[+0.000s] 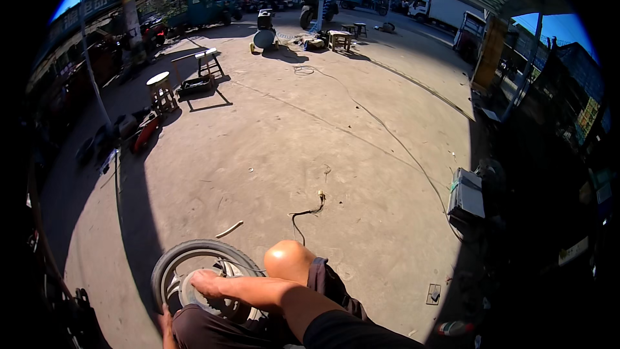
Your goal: The person works on a small electric motor attached to a wheel, using a wrench to loosen and tighten bolts on the axle. They also use pliers to adjust components within the motor housing. The person repeatedly rotates the wheel to test the assembly.
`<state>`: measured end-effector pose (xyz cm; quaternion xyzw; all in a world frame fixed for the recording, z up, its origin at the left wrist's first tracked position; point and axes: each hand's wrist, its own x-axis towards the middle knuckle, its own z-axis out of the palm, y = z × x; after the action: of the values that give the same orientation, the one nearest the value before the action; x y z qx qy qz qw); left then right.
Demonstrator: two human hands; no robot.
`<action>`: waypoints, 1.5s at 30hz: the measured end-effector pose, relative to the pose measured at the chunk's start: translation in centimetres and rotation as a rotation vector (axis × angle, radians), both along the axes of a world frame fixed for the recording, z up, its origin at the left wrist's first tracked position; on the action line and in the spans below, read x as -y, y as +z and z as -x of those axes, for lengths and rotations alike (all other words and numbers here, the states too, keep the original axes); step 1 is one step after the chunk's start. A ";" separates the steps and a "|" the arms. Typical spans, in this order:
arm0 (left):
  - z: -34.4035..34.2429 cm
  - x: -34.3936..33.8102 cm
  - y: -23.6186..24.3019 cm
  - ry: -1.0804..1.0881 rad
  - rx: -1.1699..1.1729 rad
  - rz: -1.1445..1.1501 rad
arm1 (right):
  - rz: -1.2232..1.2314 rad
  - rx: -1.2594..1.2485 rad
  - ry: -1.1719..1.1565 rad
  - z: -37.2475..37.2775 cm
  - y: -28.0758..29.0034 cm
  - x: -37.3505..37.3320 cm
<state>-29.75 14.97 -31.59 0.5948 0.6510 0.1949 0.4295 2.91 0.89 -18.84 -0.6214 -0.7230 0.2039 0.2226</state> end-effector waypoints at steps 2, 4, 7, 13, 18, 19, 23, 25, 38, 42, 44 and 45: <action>-4.8 3.2 3.7 -0.002 -0.080 -0.131 | 0.011 0.036 0.010 -1.5 -0.7 0.8; -5.5 4.3 5.9 0.025 -0.123 -0.225 | 0.006 0.055 0.047 -1.3 -0.5 0.4; -3.7 2.9 3.8 0.049 -0.104 -0.239 | 0.002 0.075 0.076 -0.7 -0.8 -0.4; -2.7 2.2 2.3 0.022 -0.100 -0.231 | -0.039 0.089 0.016 -0.2 -1.9 -0.5; -5.5 4.6 5.9 0.071 -0.300 -0.307 | 0.028 0.004 -0.029 -1.0 -1.5 -0.2; -5.0 4.4 5.7 0.072 -0.294 -0.316 | 0.034 0.012 -0.019 -0.7 -1.4 -0.4; -2.8 2.3 1.5 0.062 -0.202 -0.293 | -0.036 0.063 0.003 -0.4 -2.0 -0.7; -2.0 0.6 -1.0 0.046 -0.066 -0.199 | -0.104 0.088 -0.011 -0.4 -3.4 -0.8; 1.6 -2.9 -7.1 0.052 -0.058 -0.239 | -0.010 0.035 -0.016 -0.6 -1.0 0.0; 1.7 -2.5 -6.1 0.064 -0.052 -0.214 | 0.077 0.021 0.015 -0.6 0.6 0.1; 1.4 -2.1 -5.2 0.059 -0.058 -0.216 | 0.081 0.019 0.018 -0.5 0.6 0.2; 1.4 -1.9 -4.6 0.058 -0.074 -0.230 | 0.085 0.024 0.023 -0.3 0.6 0.0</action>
<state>-31.19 16.89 -36.21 0.6280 0.6565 0.2587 0.3283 3.23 0.86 -18.19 -0.6244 -0.7234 0.2293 0.1849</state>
